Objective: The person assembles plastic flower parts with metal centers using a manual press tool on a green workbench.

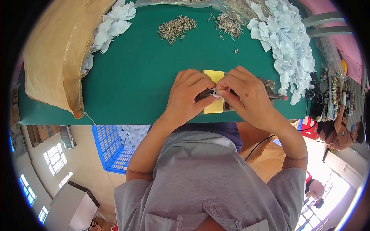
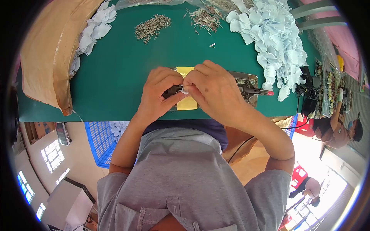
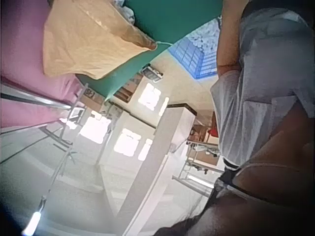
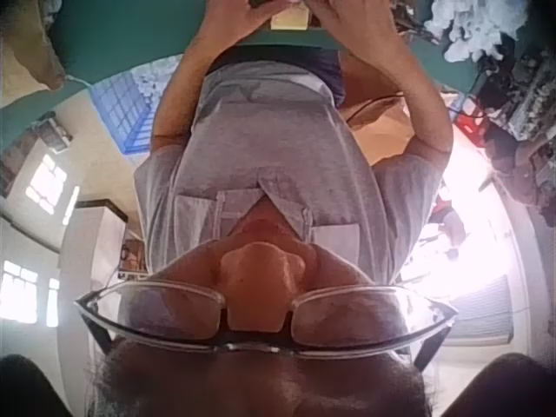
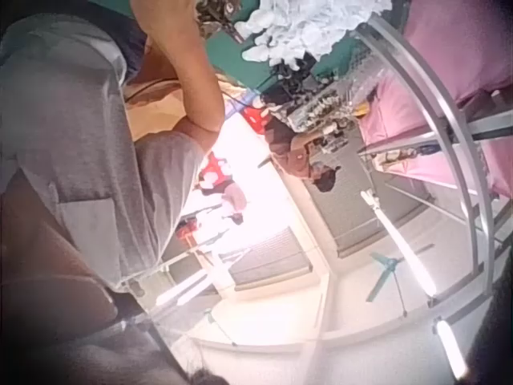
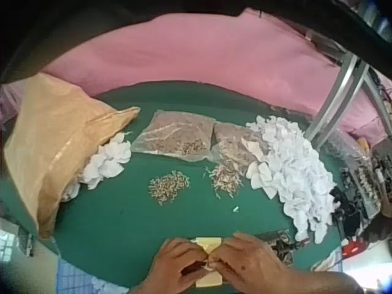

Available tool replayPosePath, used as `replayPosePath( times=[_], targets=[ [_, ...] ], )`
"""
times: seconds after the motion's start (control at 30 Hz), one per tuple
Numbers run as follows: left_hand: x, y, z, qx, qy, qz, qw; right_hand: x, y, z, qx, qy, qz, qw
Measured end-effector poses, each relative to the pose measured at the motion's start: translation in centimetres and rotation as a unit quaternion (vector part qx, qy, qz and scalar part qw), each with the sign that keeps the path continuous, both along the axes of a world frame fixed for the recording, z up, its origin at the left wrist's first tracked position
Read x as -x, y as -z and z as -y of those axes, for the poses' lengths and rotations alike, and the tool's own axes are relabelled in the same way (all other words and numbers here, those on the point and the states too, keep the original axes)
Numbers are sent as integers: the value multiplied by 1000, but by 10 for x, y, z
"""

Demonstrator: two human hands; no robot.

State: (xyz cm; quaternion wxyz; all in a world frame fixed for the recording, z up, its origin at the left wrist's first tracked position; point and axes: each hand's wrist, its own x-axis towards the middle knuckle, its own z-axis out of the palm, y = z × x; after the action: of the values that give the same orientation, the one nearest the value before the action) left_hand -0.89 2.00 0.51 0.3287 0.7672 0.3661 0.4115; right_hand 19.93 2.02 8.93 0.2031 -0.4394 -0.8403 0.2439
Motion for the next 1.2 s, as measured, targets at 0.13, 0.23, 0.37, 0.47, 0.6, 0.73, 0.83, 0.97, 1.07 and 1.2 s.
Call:
replayPosePath(
  times=[0.13, 0.23, 0.37, 0.47, 0.6, 0.73, 0.83, 0.97, 1.07, 1.2],
  targets=[
    [-1, 2, 0, 1, -5, 4, 1000, 4, 10, 12, -42, 63, -51, 996],
    [-1, 1, 0, -1, -5, 8, 1000, 4, 15, 13, -56, 79, -80, 992],
    [0, 2, -2, -19, -2, 9, 1000, 4, 11, 10, -38, 83, -90, 992],
    [0, 2, -2, -21, -2, 7, 1000, 4, 5, 8, -48, 74, -55, 995],
    [2, -1, -1, -15, -3, -4, 1000, 5, -10, -15, 170, 89, -14, 981],
    [-1, -3, -2, -16, 14, 14, 1000, 3, -14, -33, 280, 67, 19, 958],
    [-4, -10, 0, 149, 36, 65, 986, 1, -12, -37, 315, 62, 8, 947],
    [-6, -9, -4, 116, 44, 67, 990, -6, 0, -32, 325, 72, -37, 942],
    [-6, -3, -7, 110, 43, 59, 991, -12, 6, -27, 315, 62, -66, 945],
    [-9, 3, -6, 82, 18, 83, 993, -60, 3, 14, 43, 245, -177, 952]
  ],
)
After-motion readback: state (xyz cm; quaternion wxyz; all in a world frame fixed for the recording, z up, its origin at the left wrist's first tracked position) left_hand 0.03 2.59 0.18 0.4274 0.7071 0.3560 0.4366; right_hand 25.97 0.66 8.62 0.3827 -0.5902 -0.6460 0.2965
